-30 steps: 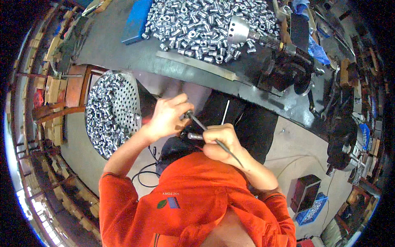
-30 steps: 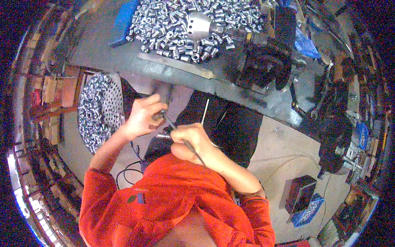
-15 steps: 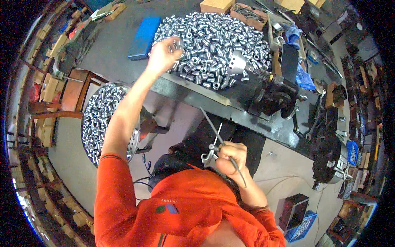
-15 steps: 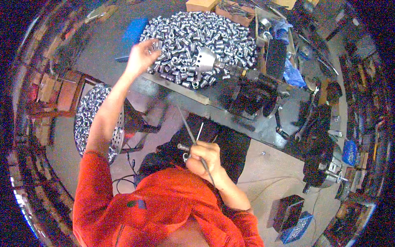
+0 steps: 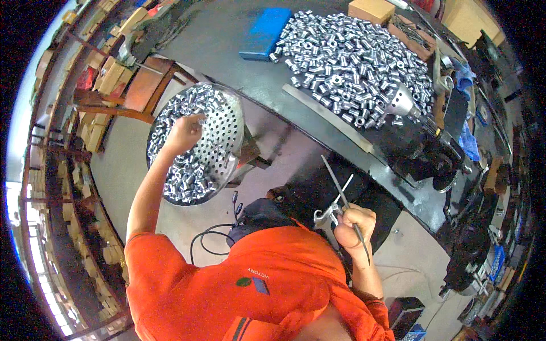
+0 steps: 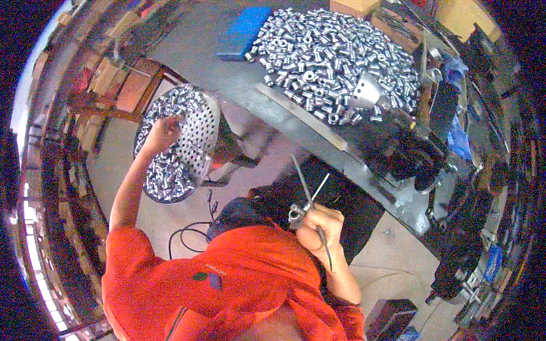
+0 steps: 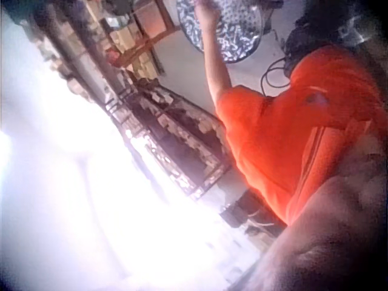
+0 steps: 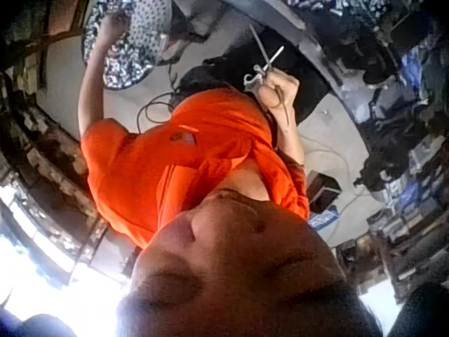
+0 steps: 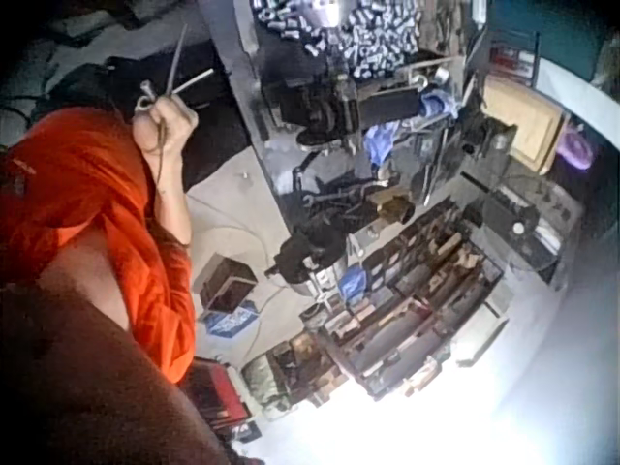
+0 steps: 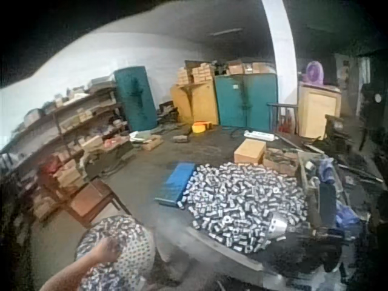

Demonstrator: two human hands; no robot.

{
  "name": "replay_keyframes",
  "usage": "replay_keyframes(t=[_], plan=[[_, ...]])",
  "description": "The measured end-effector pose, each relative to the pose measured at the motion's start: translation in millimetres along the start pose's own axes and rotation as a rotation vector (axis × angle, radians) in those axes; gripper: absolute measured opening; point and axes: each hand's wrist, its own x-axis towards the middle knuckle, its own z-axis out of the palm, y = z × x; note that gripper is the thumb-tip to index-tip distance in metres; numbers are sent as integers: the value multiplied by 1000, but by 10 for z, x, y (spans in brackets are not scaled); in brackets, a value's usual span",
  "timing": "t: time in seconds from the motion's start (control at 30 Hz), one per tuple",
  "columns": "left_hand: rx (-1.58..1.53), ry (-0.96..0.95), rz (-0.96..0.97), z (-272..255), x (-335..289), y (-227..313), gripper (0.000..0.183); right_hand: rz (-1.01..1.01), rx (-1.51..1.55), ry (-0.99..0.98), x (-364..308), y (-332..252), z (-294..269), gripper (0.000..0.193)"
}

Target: The person picks up small metal cylinders from a large pile on a workbench, uses a hand tool to clean the internal edges of each cylinder one at a time, and then drops the processed cylinders into a metal bowl.

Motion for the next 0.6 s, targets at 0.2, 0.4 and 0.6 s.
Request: replay_keyframes(t=[0.2,0.4,0.6], plan=[[525,-125,-173,238,-277,-513,30,2,49,-55,44,-28,32,26],[613,-171,-174,406,-100,-741,30,20,16,-66,12,-80,14,25],[492,-122,-164,378,-157,-827,27,55,19,-78,-60,-35,36,26]])
